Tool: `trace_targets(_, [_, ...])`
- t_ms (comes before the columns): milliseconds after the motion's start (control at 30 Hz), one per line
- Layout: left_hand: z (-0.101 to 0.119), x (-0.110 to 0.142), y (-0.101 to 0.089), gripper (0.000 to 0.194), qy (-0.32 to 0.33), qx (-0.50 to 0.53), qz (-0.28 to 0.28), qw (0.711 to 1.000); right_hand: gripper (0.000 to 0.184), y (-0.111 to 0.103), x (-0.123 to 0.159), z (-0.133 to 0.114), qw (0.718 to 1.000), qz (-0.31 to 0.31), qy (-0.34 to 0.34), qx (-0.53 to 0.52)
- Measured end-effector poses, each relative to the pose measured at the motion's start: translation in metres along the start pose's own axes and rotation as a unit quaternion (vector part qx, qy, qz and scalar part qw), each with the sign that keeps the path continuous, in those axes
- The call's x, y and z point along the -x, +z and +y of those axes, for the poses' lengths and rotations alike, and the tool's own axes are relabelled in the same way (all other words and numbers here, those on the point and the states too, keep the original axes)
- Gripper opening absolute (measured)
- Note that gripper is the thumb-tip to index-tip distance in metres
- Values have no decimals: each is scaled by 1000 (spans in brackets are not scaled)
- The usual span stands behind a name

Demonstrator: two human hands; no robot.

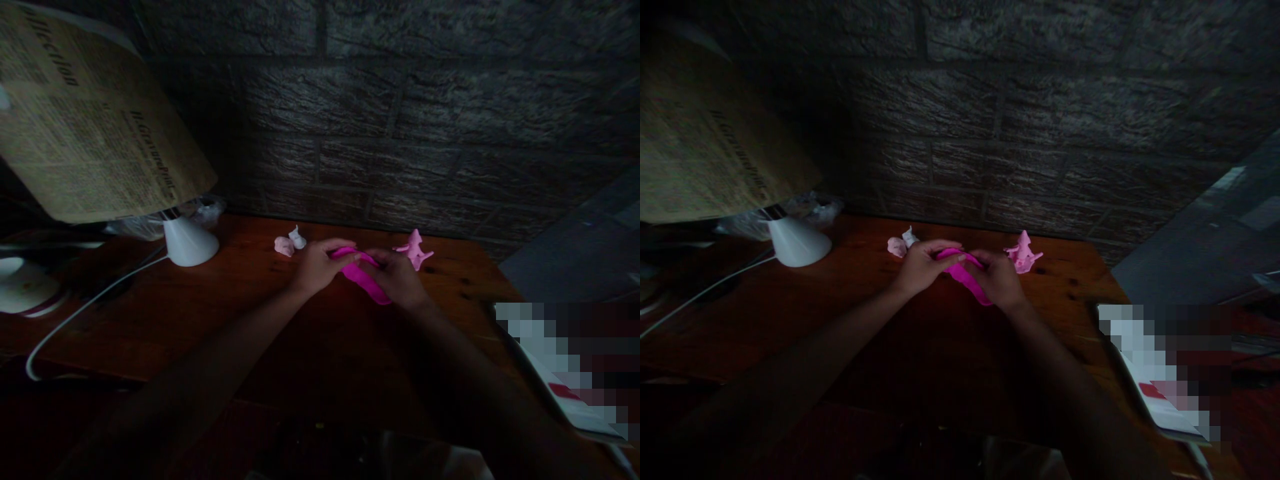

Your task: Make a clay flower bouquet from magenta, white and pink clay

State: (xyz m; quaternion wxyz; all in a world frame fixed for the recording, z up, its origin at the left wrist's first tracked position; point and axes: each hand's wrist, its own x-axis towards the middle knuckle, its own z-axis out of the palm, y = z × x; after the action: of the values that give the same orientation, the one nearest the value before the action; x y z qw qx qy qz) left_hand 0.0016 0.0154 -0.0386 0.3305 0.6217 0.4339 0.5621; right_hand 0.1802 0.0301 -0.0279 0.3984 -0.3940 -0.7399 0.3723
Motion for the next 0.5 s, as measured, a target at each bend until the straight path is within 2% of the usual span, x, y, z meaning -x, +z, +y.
trace_targets(167, [0, -2, -1, 16, -27, 38, 5, 999, 33, 1, 1, -2, 1000, -8, 9, -6])
trace_targets(300, [-2, -5, -2, 18, -23, 60, 30, 997, 45, -1, 1, -5, 997, -43, 61, 8])
trace_targets(500, [-2, -6, -4, 43, -48, 67, -4, 997, 56, -5, 2, -6, 994, -33, 103, 29])
